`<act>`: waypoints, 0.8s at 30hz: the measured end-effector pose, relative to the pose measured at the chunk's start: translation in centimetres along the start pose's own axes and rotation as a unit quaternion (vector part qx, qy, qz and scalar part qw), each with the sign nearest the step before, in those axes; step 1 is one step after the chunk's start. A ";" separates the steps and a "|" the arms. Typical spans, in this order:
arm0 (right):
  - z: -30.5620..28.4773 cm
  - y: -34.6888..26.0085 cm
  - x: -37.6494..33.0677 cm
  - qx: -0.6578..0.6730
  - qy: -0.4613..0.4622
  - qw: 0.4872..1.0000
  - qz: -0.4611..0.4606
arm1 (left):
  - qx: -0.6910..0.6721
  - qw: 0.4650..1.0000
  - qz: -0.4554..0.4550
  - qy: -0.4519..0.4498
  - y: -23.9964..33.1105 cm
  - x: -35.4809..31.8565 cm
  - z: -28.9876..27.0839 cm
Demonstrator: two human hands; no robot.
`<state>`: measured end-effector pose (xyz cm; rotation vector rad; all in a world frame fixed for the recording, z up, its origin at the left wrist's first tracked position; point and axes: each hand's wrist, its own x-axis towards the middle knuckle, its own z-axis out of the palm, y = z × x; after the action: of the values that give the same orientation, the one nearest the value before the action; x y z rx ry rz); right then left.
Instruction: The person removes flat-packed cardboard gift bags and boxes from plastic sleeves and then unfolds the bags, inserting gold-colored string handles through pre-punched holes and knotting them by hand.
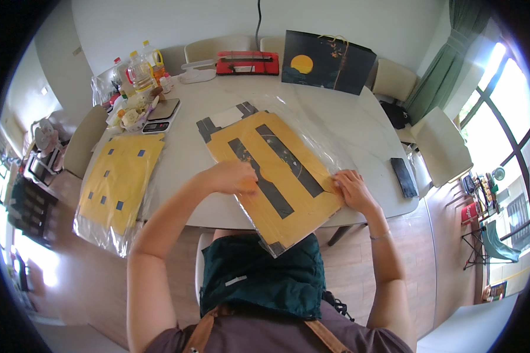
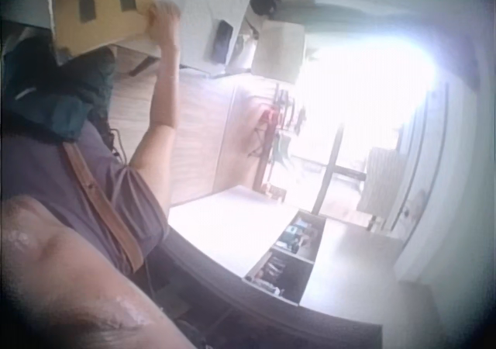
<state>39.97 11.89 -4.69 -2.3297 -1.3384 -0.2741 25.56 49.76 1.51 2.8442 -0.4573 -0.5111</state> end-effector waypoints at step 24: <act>0.4 0.5 3.4 0.177 -0.127 0.975 0.039 | 0.048 0.980 -0.052 0.186 8.4 16.1 4.7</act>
<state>42.14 14.47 -3.93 -2.1536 -1.2824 0.2763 35.99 35.78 -5.43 2.9700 -0.2695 0.0346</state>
